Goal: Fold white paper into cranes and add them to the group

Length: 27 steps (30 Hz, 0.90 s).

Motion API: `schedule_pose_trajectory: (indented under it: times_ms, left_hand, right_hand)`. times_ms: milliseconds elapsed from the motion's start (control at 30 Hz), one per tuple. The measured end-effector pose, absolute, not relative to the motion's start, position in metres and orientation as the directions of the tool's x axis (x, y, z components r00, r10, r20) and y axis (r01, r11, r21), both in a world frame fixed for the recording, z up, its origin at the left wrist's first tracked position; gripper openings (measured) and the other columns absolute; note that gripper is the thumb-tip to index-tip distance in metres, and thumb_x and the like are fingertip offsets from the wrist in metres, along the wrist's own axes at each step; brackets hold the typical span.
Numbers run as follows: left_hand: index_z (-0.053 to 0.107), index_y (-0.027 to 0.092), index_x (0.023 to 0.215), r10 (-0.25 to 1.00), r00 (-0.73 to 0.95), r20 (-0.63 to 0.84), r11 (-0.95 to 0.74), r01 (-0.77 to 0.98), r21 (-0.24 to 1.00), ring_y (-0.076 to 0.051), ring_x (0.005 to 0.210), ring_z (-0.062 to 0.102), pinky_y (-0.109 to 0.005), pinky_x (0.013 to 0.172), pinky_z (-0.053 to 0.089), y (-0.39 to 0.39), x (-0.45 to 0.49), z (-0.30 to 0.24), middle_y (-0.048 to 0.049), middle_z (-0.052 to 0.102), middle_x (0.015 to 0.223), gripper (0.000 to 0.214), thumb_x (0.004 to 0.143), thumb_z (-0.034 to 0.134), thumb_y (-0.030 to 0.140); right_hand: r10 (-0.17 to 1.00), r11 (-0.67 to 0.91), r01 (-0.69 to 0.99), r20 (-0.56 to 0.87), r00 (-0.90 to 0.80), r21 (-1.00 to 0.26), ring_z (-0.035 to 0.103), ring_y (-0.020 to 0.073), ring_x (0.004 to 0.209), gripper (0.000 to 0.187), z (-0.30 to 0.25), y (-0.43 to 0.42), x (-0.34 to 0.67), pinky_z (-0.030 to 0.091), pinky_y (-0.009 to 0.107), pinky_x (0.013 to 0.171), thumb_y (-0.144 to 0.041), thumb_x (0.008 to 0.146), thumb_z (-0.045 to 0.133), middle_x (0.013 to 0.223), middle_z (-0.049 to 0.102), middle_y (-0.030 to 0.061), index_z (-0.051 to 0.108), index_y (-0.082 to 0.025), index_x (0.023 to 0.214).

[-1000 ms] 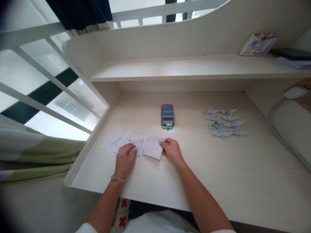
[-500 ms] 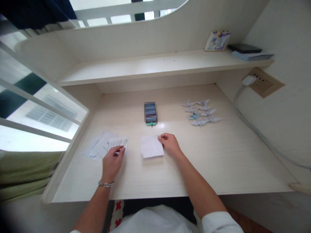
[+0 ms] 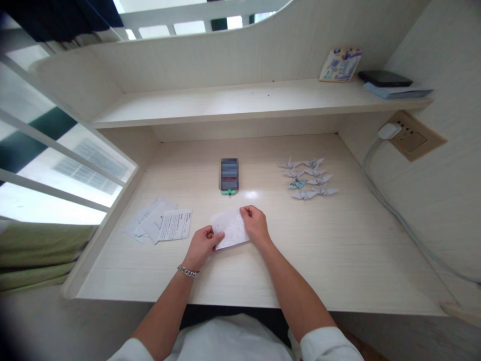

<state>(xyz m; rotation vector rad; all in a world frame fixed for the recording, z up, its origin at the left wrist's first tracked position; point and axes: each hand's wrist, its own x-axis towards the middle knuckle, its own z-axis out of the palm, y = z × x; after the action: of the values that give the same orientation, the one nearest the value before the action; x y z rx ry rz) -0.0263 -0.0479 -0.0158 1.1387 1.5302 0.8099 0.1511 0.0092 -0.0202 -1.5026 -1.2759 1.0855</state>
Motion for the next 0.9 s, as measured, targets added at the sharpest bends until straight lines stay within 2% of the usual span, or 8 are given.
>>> schedule_pose_trajectory:
  times_ms: [133,267,367,433,500,633,767,900]
  left_hand:
    - [0.047,0.016,0.06,0.957,-0.16,-0.243,0.279,0.268,0.922,-0.007,0.045,0.034,-0.019,0.042,0.024,-0.036,-0.022,-0.012,0.005,0.037,0.049,0.035,0.072,0.053,0.049]
    - [0.045,0.016,0.058,0.965,-0.208,-0.159,0.224,0.344,0.912,-0.007,0.046,0.028,-0.02,0.042,0.02,-0.026,-0.016,-0.009,0.0058,0.031,0.049,0.035,0.074,0.052,0.047]
    - [0.048,0.016,0.062,0.969,-0.211,-0.13,0.203,0.375,0.904,-0.007,0.047,0.029,-0.02,0.044,0.022,-0.025,-0.014,-0.009,0.0053,0.034,0.05,0.034,0.076,0.05,0.047]
    - [0.05,0.016,0.064,0.971,-0.211,-0.111,0.189,0.396,0.899,-0.008,0.048,0.031,-0.02,0.045,0.024,-0.026,-0.012,-0.01,0.0048,0.038,0.052,0.034,0.077,0.049,0.047]
    - [0.052,0.016,0.065,0.974,-0.206,-0.09,0.17,0.412,0.895,-0.008,0.05,0.034,-0.02,0.047,0.026,-0.027,-0.011,-0.01,0.0043,0.041,0.053,0.034,0.078,0.047,0.048]
    - [0.057,0.017,0.072,0.977,-0.2,-0.076,0.157,0.429,0.889,-0.009,0.049,0.039,-0.021,0.047,0.028,-0.027,-0.007,-0.011,0.0041,0.043,0.052,0.035,0.078,0.046,0.049]
    - [0.059,0.017,0.075,0.966,-0.222,-0.134,0.215,0.394,0.894,-0.009,0.043,0.04,-0.021,0.044,0.029,-0.024,-0.008,-0.01,0.0049,0.042,0.046,0.036,0.076,0.048,0.051]
    - [0.058,0.016,0.077,0.957,-0.196,-0.212,0.26,0.264,0.929,-0.01,0.038,0.043,-0.021,0.04,0.031,-0.024,-0.013,-0.008,0.0046,0.046,0.045,0.036,0.075,0.049,0.052]
  right_hand:
    - [0.996,-0.05,0.336,-0.019,0.093,-0.94,0.051,0.0149,0.059,0.034,-0.014,0.001,0.15,0.037,0.025,0.055,-0.047,0.079,0.047,0.063,0.059,0.0014,0.062,-0.017,0.074]
    - [0.98,-0.078,0.324,-0.012,0.2,-0.943,0.05,0.0143,0.055,0.037,-0.013,-0.001,0.15,0.036,0.025,0.053,-0.051,0.078,0.046,0.059,0.057,0.0007,0.06,-0.017,0.073]
    - [0.966,-0.18,0.147,-0.146,0.213,-0.973,0.046,0.0127,0.045,0.042,-0.015,0.001,0.155,0.035,0.024,0.045,-0.056,0.077,0.043,0.051,0.052,-0.0012,0.058,-0.017,0.077]
    - [0.948,-0.288,-0.006,-0.286,0.141,-0.957,0.045,0.0122,0.04,0.046,-0.017,0.002,0.159,0.033,0.024,0.039,-0.059,0.077,0.04,0.05,0.052,-0.0017,0.057,-0.017,0.085]
    - [0.93,-0.358,-0.052,-0.361,0.07,-0.932,0.048,0.0128,0.042,0.047,-0.019,0.0,0.162,0.034,0.024,0.039,-0.059,0.074,0.044,0.055,0.057,0.0002,0.058,-0.017,0.089]
    - [0.959,-0.273,0.148,-0.257,0.117,-0.951,0.054,0.0154,0.056,0.037,-0.021,-0.006,0.165,0.04,0.025,0.05,-0.05,0.068,0.057,0.066,0.063,0.0037,0.062,-0.015,0.081]
    - [0.976,-0.185,0.332,-0.132,0.176,-0.925,0.053,0.0156,0.059,0.035,-0.017,-0.01,0.164,0.038,0.025,0.054,-0.047,0.076,0.048,0.065,0.062,0.0033,0.063,-0.016,0.078]
    - [0.985,-0.126,0.399,-0.067,0.157,-0.908,0.05,0.0145,0.053,0.036,-0.013,-0.013,0.161,0.035,0.025,0.051,-0.048,0.079,0.044,0.059,0.057,0.0009,0.062,-0.017,0.08]
